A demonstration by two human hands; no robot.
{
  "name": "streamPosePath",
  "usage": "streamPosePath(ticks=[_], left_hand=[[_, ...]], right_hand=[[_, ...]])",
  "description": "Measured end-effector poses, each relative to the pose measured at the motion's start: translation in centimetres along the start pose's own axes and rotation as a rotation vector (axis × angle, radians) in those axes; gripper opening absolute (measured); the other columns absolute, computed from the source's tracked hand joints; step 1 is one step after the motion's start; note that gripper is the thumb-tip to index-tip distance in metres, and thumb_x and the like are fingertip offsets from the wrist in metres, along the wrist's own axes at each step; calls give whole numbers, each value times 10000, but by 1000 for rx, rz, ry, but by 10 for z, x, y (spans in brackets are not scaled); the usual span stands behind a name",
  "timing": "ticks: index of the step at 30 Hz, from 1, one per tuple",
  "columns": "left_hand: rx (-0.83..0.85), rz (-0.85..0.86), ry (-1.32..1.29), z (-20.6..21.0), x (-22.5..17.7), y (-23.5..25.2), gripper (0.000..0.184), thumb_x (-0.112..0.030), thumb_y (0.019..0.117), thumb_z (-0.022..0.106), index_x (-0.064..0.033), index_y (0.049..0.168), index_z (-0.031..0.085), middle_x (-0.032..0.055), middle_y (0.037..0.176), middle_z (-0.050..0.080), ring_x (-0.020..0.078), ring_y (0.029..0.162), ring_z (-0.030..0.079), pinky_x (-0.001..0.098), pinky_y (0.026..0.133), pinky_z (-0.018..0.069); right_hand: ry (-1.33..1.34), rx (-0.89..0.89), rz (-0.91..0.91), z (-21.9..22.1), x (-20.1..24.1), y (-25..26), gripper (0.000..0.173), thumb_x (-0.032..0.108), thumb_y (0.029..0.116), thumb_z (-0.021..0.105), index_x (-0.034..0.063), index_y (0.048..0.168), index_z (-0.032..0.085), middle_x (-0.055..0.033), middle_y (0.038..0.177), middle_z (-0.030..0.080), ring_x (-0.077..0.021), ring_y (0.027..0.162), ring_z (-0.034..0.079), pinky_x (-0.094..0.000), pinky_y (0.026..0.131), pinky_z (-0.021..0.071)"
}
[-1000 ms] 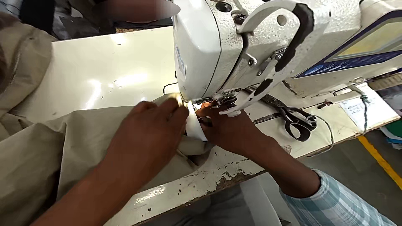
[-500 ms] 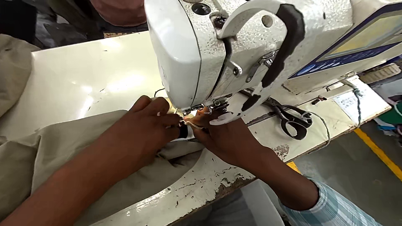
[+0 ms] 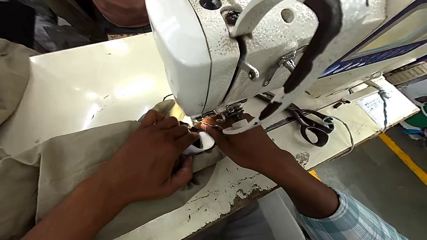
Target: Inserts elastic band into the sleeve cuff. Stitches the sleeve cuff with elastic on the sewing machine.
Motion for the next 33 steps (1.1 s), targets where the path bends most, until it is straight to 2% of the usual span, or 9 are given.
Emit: streamPosePath(ticks=[4, 8, 11, 14, 16, 19, 21, 26, 33], left_hand=[[41, -107, -65, 6, -13, 3, 389, -482, 889, 481, -294, 1033, 790, -99, 993, 705, 139, 1006, 602, 458, 854, 383], [85, -237, 10, 8, -17, 8, 460, -610, 840, 557, -252, 1022, 782, -82, 901, 707, 169, 928, 613, 485, 848, 394], [123, -235, -53, 14, -27, 13, 346, -516, 796, 660, -243, 969, 784, -83, 872, 691, 189, 931, 615, 498, 849, 408], [140, -217, -133, 19, -36, 18, 381, -569, 871, 589, -255, 982, 773, -98, 989, 721, 173, 1036, 633, 502, 888, 423], [110, -220, -120, 15, -30, 16, 473, -615, 982, 458, -267, 979, 779, -86, 961, 724, 167, 981, 649, 510, 882, 432], [-18, -314, -77, -1, -8, 12, 514, -421, 1074, 372, -204, 741, 697, -55, 676, 624, 152, 705, 629, 469, 745, 461], [-57, -352, 36, -6, 3, 14, 486, -350, 1054, 384, -161, 662, 600, -30, 561, 494, 163, 526, 562, 378, 478, 437], [-63, -175, 111, -11, 8, 19, 250, -227, 952, 552, -172, 1032, 782, 15, 687, 632, 222, 535, 625, 390, 412, 450], [148, -52, 158, -6, 15, 37, 144, -112, 881, 712, -178, 992, 775, 64, 755, 676, 281, 669, 693, 429, 509, 517]], right_hand=[[97, 65, 92, -1, -10, 7, 172, 333, 981, 670, 191, 962, 763, 7, 834, 711, -151, 778, 694, -431, 638, 551], [80, 169, 134, 2, -19, 15, 222, 417, 871, 782, 243, 1010, 782, 37, 907, 735, -128, 872, 700, -431, 732, 570], [81, 174, 137, -1, -19, 16, 259, 388, 815, 835, 214, 998, 780, 5, 906, 733, -163, 865, 699, -451, 721, 563], [63, 124, 117, -4, -8, 11, 125, 274, 859, 794, 218, 970, 787, -3, 904, 729, -187, 848, 696, -468, 689, 554], [3, 43, 52, -2, 1, 5, 83, 215, 876, 754, 206, 954, 781, -9, 886, 724, -201, 814, 695, -461, 656, 550], [-74, -24, -54, 4, 5, 1, 104, 210, 885, 749, 191, 981, 785, -23, 875, 722, -220, 777, 700, -458, 610, 550], [-69, -12, -39, 5, 3, 1, 99, 243, 904, 752, 177, 971, 781, -28, 875, 716, -220, 781, 696, -459, 615, 546], [-110, -27, -72, 5, 6, 0, 110, 224, 910, 744, 164, 979, 805, -43, 922, 739, -242, 787, 706, -463, 611, 550], [-72, -89, -43, 1, 5, -4, 133, 247, 894, 765, 119, 924, 751, -61, 849, 711, -239, 754, 704, -452, 587, 547]])
Point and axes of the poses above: each hand's wrist, its own y-axis towards the middle knuckle, its own z-axis out of the palm, x = y × z, the point moved 6 cm from there along y, towards the middle knuckle
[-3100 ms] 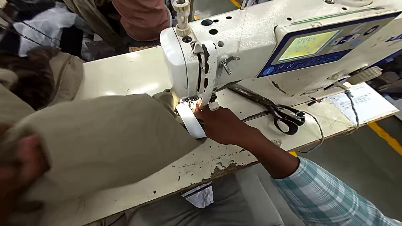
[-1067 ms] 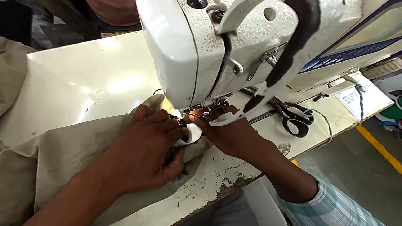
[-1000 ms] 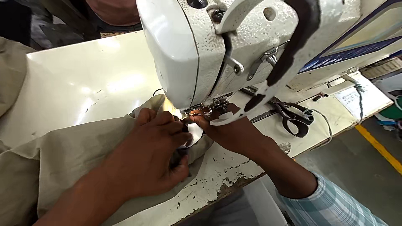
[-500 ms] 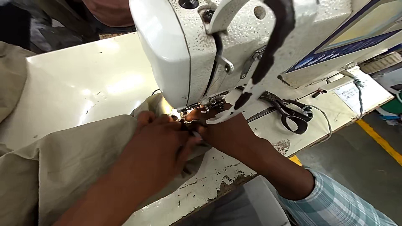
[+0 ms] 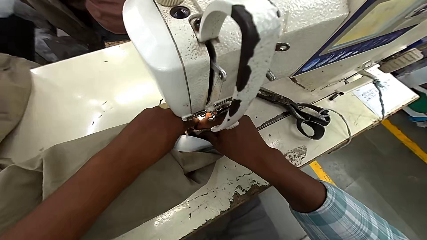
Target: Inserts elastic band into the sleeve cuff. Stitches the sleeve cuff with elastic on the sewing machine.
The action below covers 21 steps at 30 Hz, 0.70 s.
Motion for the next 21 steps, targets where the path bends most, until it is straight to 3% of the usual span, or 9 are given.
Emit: streamPosePath(ticks=[6, 11, 14, 18, 21], left_hand=[[-149, 74, -85, 12, 9, -6, 214, -193, 922, 588, -186, 966, 798, 27, 701, 669, 223, 634, 688, 388, 473, 490], [-206, -85, -244, 26, 24, -14, 265, -302, 954, 587, -148, 840, 770, -3, 720, 674, 152, 679, 681, 362, 567, 527], [-162, -191, -274, 32, 29, -14, 269, -339, 952, 608, -160, 843, 775, -21, 747, 692, 127, 706, 685, 363, 603, 536], [-152, -268, -292, 35, 31, -13, 281, -349, 968, 597, -169, 805, 736, -33, 722, 669, 115, 707, 676, 356, 598, 525], [-187, -296, -322, 29, 27, -13, 247, -305, 961, 616, -143, 811, 727, -14, 720, 664, 126, 698, 669, 348, 598, 513]], right_hand=[[41, 16, 41, 3, -6, -2, 150, 223, 869, 780, 122, 979, 757, -57, 885, 726, -233, 769, 711, -447, 596, 555], [128, 60, 52, 9, -15, 0, 231, 351, 911, 765, 152, 1027, 743, -17, 900, 714, -181, 808, 701, -429, 632, 562], [151, 64, 57, 6, -15, 7, 320, 442, 897, 773, 132, 970, 741, -25, 828, 694, -180, 765, 687, -415, 606, 539], [125, 26, 56, 13, -17, 15, 351, 473, 870, 763, 132, 951, 769, -44, 859, 720, -201, 823, 703, -439, 676, 559], [118, -44, 29, 15, -15, 12, 248, 387, 911, 723, 147, 945, 772, -27, 868, 731, -180, 812, 712, -426, 658, 565]])
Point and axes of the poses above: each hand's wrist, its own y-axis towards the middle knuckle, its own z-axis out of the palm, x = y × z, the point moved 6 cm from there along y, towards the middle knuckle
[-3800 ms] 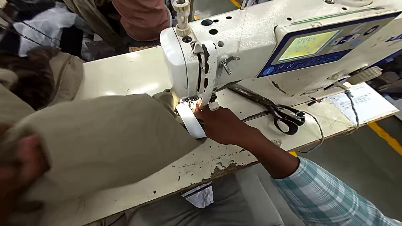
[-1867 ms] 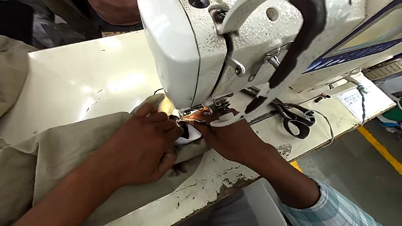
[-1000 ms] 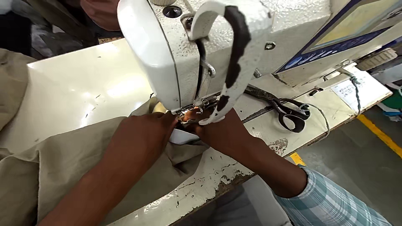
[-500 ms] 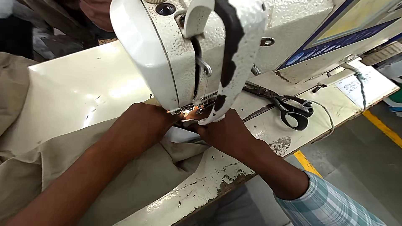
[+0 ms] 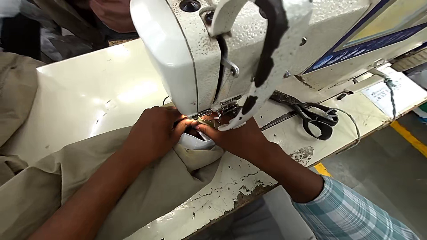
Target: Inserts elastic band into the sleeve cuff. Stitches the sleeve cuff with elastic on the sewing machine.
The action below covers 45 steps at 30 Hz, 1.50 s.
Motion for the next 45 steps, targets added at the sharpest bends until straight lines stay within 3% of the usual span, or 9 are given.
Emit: streamPosePath(ticks=[3, 8, 12, 16, 20, 26, 32, 39, 45], left_hand=[[-19, -11, -25, -2, -3, -1, 234, -278, 973, 619, -128, 844, 744, -4, 758, 681, 132, 724, 670, 348, 616, 506], [-62, 123, 18, -4, -5, -4, 210, -287, 943, 640, -141, 873, 773, -5, 786, 702, 125, 722, 684, 320, 622, 536], [-60, 121, 93, -20, -10, -4, 184, -340, 898, 693, -178, 899, 780, -30, 750, 655, 122, 633, 636, 330, 539, 489], [-158, 296, 162, -26, -22, -11, 168, -221, 924, 642, -133, 840, 757, 17, 818, 681, 167, 667, 662, 337, 525, 497], [-222, 438, 191, -28, -23, -18, 210, -180, 997, 586, -117, 986, 786, 44, 956, 767, 181, 696, 681, 309, 562, 494], [-214, 569, 207, -30, -34, -20, 205, -115, 1009, 574, -118, 1141, 730, 39, 940, 756, 181, 641, 623, 297, 556, 467], [-69, 554, 242, -22, -31, -12, 188, -52, 961, 552, -89, 1019, 726, 37, 772, 653, 202, 645, 618, 319, 537, 479], [-3, 447, 151, -12, -16, -8, 224, -118, 955, 574, -132, 959, 797, 27, 895, 732, 198, 744, 707, 348, 584, 554], [-35, 429, 74, -11, -11, -5, 204, -177, 962, 589, -146, 912, 784, 8, 805, 696, 158, 678, 673, 316, 580, 537]], right_hand=[[38, -52, -53, -3, 6, -5, 174, 298, 913, 734, 134, 962, 762, -26, 860, 715, -165, 775, 699, -399, 617, 545], [67, -28, -50, -2, 9, -6, 152, 269, 922, 735, 127, 969, 762, -29, 872, 722, -160, 792, 700, -383, 649, 552], [52, -11, -74, -2, 11, -5, 139, 230, 920, 723, 106, 967, 762, -50, 888, 723, -182, 815, 705, -396, 669, 563], [24, -15, -95, 2, 7, -2, 154, 261, 904, 702, 121, 938, 758, -47, 860, 718, -182, 809, 705, -392, 667, 563], [43, 5, -78, 0, 10, -3, 126, 240, 922, 711, 126, 943, 759, -34, 859, 717, -170, 800, 697, -391, 666, 556], [3, -6, -131, 1, 10, -4, 162, 264, 929, 694, 131, 974, 776, -49, 895, 735, -191, 837, 715, -399, 709, 577], [12, -21, -139, 4, 7, -8, 151, 264, 957, 675, 153, 989, 771, -21, 923, 740, -161, 861, 715, -378, 722, 582], [52, -14, -128, 7, 5, -9, 153, 256, 974, 664, 146, 1017, 761, -19, 959, 739, -155, 889, 711, -371, 759, 577], [103, -18, -114, 6, 3, -10, 138, 239, 968, 680, 134, 1018, 754, -6, 965, 739, -119, 887, 701, -328, 768, 569]])
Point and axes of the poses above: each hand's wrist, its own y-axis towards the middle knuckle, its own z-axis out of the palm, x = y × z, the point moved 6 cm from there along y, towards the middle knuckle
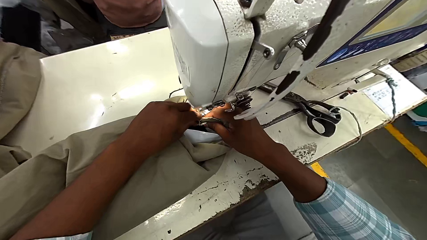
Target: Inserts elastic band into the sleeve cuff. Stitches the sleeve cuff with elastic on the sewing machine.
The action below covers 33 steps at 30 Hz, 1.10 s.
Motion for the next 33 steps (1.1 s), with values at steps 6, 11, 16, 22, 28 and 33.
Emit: streamPosePath(ticks=[6, 11, 16, 22, 28, 33], left_hand=[[-1, -102, -77, 7, 10, 0, 193, -243, 954, 615, -182, 912, 793, -20, 830, 698, 111, 669, 646, 317, 567, 513], [-22, -184, -162, 8, 16, -1, 150, -260, 917, 659, -187, 887, 786, -58, 844, 678, 32, 646, 584, 246, 573, 477], [-45, -185, -169, 9, 17, 0, 154, -279, 908, 684, -192, 821, 776, -75, 782, 662, 19, 632, 574, 238, 562, 462], [-30, -122, -152, 8, 17, -1, 174, -281, 931, 653, -194, 863, 788, -63, 793, 656, 36, 644, 589, 254, 560, 470], [-13, -253, -262, 14, 24, -3, 185, -332, 960, 658, -218, 885, 782, -121, 795, 633, -39, 654, 556, 186, 574, 463], [-2, -346, -362, 18, 30, -4, 173, -321, 969, 663, -225, 846, 738, -145, 795, 637, -61, 667, 567, 165, 580, 470]], right_hand=[[-12, 38, 41, -2, 4, 0, 143, 240, 984, 672, 117, 1010, 740, -16, 926, 710, -122, 826, 677, -323, 717, 547], [-41, 87, 172, -10, 6, -1, 153, 252, 951, 718, 151, 1065, 731, 8, 887, 682, -109, 712, 618, -317, 628, 509], [-106, 104, 134, -13, 14, -6, 181, 154, 948, 656, 168, 1113, 729, -2, 916, 684, -140, 735, 635, -355, 634, 536], [-219, 103, 60, -17, 24, -7, 248, 233, 999, 550, 165, 1137, 744, -22, 954, 702, -205, 877, 666, -382, 716, 546], [-111, 92, 229, -8, 0, 3, 419, 551, 888, 717, 180, 1078, 754, 4, 944, 704, -141, 878, 668, -379, 748, 549], [-149, 79, 240, -5, -2, 8, 444, 541, 838, 771, 139, 1028, 765, -51, 890, 696, -199, 837, 670, -412, 702, 535]])
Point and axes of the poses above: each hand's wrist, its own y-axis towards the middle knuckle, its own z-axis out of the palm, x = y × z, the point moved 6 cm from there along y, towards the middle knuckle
